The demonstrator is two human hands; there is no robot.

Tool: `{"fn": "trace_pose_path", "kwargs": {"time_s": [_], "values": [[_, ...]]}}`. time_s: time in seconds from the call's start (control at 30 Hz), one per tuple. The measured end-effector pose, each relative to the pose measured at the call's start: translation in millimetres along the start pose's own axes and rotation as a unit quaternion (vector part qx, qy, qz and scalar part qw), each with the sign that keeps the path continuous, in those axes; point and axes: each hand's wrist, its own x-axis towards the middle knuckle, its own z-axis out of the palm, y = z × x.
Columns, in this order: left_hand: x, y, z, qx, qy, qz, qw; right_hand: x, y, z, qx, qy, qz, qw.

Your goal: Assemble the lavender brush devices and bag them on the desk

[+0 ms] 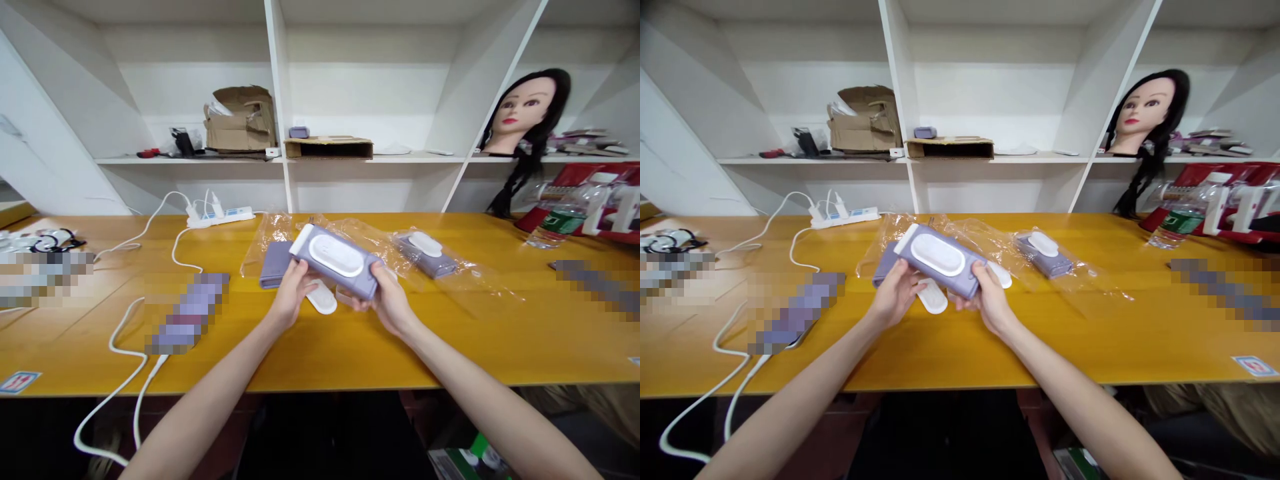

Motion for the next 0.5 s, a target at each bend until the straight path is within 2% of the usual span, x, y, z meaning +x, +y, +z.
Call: {"fn": "trace_pose_path", "kwargs": {"time_s": [0.07, 0.13, 0.23, 0.33, 0.4, 0.5], "values": [[0, 1, 0.1, -0.052, -0.002, -0.005, 0.999, -3, -6, 6, -0.010, -0.058, 0.049, 0.997], [0, 4, -1.2, -0.086, 0.022, 0.021, 0.996, -2, -11, 8, -0.063, -0.087, 0.078, 0.991], [1, 6, -3.1, -0.098, 0.052, 0.056, 0.992, 7, -14, 8, -0.139, -0.120, 0.099, 0.978], [3, 5, -1.8, -0.111, 0.054, 0.090, 0.988, 15, -11, 13, -0.170, -0.166, 0.113, 0.965], [4, 5, 0.5, -0.125, 0.056, 0.102, 0.985, 17, -5, 18, -0.172, -0.176, 0.103, 0.964], [3, 8, 6.1, -0.130, 0.066, 0.067, 0.987, 13, 5, 24, -0.138, -0.139, 0.073, 0.978]]}}
